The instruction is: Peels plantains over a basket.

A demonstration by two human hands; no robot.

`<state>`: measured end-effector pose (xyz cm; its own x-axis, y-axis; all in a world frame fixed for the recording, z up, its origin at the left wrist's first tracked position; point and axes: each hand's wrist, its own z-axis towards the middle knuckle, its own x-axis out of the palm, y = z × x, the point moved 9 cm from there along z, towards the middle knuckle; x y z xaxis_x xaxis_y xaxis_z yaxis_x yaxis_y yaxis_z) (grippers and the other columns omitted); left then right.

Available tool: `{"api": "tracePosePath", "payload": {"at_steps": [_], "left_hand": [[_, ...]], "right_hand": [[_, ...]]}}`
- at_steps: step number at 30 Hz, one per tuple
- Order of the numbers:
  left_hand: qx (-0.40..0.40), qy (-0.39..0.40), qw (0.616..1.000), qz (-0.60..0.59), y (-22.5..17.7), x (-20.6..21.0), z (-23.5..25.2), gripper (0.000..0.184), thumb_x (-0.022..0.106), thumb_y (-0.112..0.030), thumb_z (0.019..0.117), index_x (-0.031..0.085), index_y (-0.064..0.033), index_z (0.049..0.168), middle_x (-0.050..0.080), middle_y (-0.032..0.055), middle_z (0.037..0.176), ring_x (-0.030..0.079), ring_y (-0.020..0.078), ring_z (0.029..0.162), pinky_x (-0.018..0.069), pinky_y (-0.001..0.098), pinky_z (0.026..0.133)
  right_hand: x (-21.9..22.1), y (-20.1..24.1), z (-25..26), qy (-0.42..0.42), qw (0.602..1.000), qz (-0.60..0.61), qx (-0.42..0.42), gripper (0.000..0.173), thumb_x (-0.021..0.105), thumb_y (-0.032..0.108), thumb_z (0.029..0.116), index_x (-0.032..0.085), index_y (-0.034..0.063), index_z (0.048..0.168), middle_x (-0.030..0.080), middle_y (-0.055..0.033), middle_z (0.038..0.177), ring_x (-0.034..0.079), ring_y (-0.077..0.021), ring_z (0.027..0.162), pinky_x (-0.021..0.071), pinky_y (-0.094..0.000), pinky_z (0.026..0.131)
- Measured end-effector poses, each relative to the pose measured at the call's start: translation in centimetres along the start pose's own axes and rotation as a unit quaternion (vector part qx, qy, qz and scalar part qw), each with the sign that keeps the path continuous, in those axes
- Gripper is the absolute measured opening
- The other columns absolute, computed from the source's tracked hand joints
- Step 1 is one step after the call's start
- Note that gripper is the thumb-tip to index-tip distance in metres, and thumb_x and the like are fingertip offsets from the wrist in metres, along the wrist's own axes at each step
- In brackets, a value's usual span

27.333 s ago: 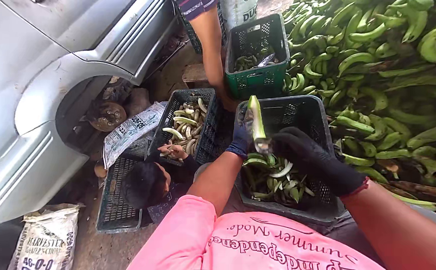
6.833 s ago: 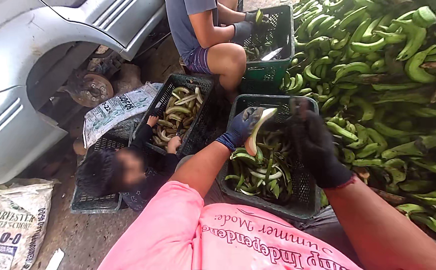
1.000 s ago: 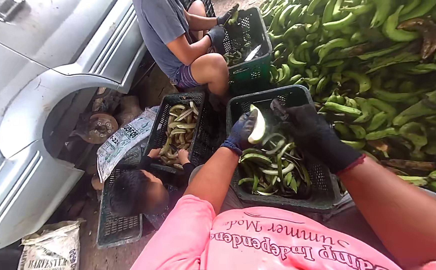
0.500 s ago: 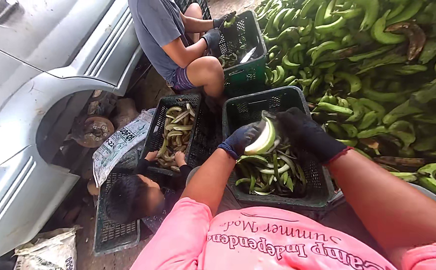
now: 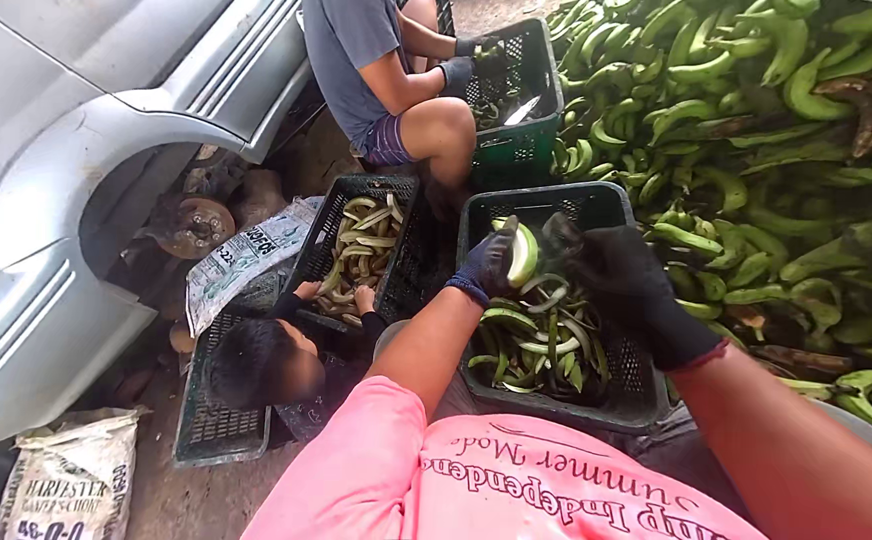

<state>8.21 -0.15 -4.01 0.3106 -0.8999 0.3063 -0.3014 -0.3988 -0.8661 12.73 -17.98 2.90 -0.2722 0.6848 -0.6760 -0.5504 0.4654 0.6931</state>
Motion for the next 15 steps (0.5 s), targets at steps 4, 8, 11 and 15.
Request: {"api": "tracePosePath", "payload": {"at_steps": [4, 8, 11, 15], "left_hand": [[0.050, -0.108, 0.989, -0.087, -0.2, -1.5, 0.1, 0.045, 0.044, -0.048, 0.1067, 0.059, -0.0093, 0.123, 0.063, 0.0083, 0.098, 0.063, 0.0174, 0.086, 0.0556, 0.0392, 0.076], [0.044, -0.096, 0.979, -0.176, 0.4, -0.8, 0.6, 0.039, 0.045, -0.046, 0.1071, 0.057, -0.0117, 0.119, 0.063, 0.0057, 0.095, 0.064, 0.0154, 0.083, 0.0565, 0.0356, 0.073], [0.049, -0.082, 0.977, -0.189, 0.2, -0.8, 0.8, 0.041, 0.046, -0.047, 0.1069, 0.057, -0.0119, 0.125, 0.065, 0.0067, 0.099, 0.065, 0.0160, 0.087, 0.0569, 0.0362, 0.075], [0.052, -0.008, 0.979, -0.196, -0.2, 0.2, 0.8, 0.044, 0.041, -0.046, 0.1087, 0.055, -0.0110, 0.131, 0.067, 0.0101, 0.111, 0.067, 0.0195, 0.099, 0.0578, 0.0402, 0.085]], "right_hand": [[3.4, 3.3, -2.6, -0.019, 0.992, -0.002, -0.125, 0.046, 0.079, 0.026, 0.0888, 0.064, 0.0027, 0.125, 0.062, -0.0212, 0.116, 0.065, -0.0376, 0.102, 0.0573, -0.0550, 0.085], [3.2, 2.0, -1.7, -0.027, 0.991, -0.026, -0.125, 0.039, 0.073, 0.017, 0.0919, 0.062, -0.0023, 0.123, 0.060, -0.0254, 0.116, 0.063, -0.0431, 0.106, 0.0548, -0.0574, 0.090], [2.5, 1.9, -1.0, -0.032, 0.988, -0.030, -0.148, 0.034, 0.068, 0.018, 0.0958, 0.062, -0.0027, 0.123, 0.060, -0.0254, 0.116, 0.062, -0.0439, 0.108, 0.0528, -0.0580, 0.093], [2.1, 1.3, -0.4, -0.031, 0.991, -0.024, -0.128, 0.034, 0.065, 0.018, 0.0986, 0.062, -0.0017, 0.126, 0.060, -0.0268, 0.121, 0.061, -0.0447, 0.114, 0.0512, -0.0590, 0.097]]}}
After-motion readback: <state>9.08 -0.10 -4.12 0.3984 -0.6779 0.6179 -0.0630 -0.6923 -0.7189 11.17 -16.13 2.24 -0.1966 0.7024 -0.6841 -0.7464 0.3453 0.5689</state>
